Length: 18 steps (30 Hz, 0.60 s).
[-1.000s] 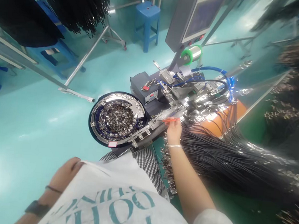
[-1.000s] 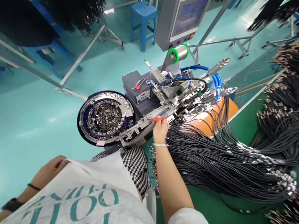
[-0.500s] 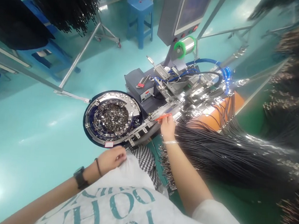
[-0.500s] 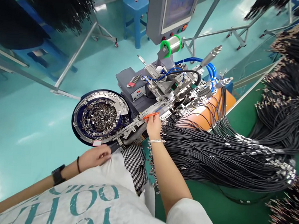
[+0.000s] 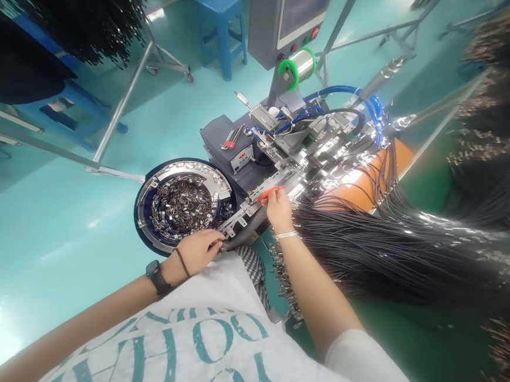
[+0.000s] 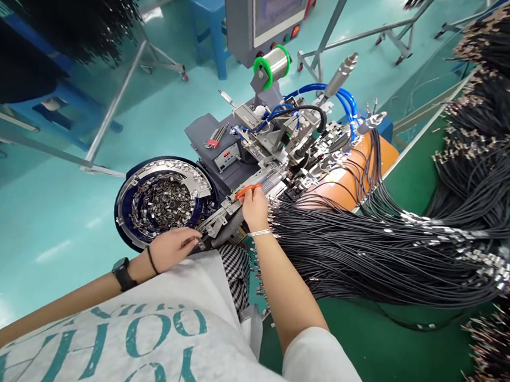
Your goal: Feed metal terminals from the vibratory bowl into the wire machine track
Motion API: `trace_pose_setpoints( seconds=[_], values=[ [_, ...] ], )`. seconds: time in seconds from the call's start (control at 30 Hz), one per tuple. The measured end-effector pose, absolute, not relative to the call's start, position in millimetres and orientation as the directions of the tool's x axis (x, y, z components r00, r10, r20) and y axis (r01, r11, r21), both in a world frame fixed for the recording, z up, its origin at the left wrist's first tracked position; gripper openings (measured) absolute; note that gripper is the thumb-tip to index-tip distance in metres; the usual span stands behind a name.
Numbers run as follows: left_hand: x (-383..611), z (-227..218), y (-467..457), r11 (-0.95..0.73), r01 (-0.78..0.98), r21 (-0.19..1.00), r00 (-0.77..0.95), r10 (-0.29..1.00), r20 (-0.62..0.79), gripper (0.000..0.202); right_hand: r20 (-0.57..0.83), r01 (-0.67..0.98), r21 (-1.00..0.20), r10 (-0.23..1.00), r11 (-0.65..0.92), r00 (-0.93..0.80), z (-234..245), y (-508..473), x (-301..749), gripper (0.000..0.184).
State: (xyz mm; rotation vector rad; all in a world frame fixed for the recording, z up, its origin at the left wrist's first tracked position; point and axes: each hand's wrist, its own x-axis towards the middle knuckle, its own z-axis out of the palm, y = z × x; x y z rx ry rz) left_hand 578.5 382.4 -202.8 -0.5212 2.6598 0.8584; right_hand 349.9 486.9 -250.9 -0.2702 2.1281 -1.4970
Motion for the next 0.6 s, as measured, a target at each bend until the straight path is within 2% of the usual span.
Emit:
trace_pose_setpoints(
  seconds=[0.07, 0.13, 0.27, 0.37, 0.5, 0.6],
  values=[
    [564.7, -204.5, 382.8, 0.835, -0.376, 0.401, -0.899, -0.224, -0.378, 0.036, -0.362, 0.201, -0.898, -0.396, 0.392, -0.844, -250.2, 483.5, 347.6, 0.017],
    [547.7, -203.4, 384.8, 0.894, -0.349, 0.28, -0.878, -0.207, -0.432, 0.043, -0.394, 0.234, -0.88, -0.358, 0.413, -0.847, -248.8, 481.4, 347.4, 0.02],
    [515.0, -198.7, 386.6, 0.936, -0.332, 0.118, -0.789, -0.207, -0.579, 0.056, -0.267, 0.1, -0.907, -0.375, 0.408, -0.888, -243.7, 483.9, 355.5, 0.018],
    [500.2, -197.9, 385.2, 0.946, -0.31, 0.092, -0.732, -0.175, -0.659, 0.06, -0.219, 0.045, -0.915, -0.4, 0.401, -0.89, -239.6, 488.7, 363.8, 0.017],
    [495.4, -200.4, 383.4, 0.949, -0.3, 0.096, -0.732, -0.164, -0.662, 0.06, -0.309, 0.172, -0.925, -0.406, 0.339, -0.86, -238.7, 490.7, 369.9, 0.014],
    [496.7, -201.4, 381.7, 0.949, -0.299, 0.101, -0.749, -0.168, -0.641, 0.058, -0.324, 0.204, -0.928, -0.406, 0.312, -0.854, -241.1, 488.7, 370.6, 0.014]
  ],
)
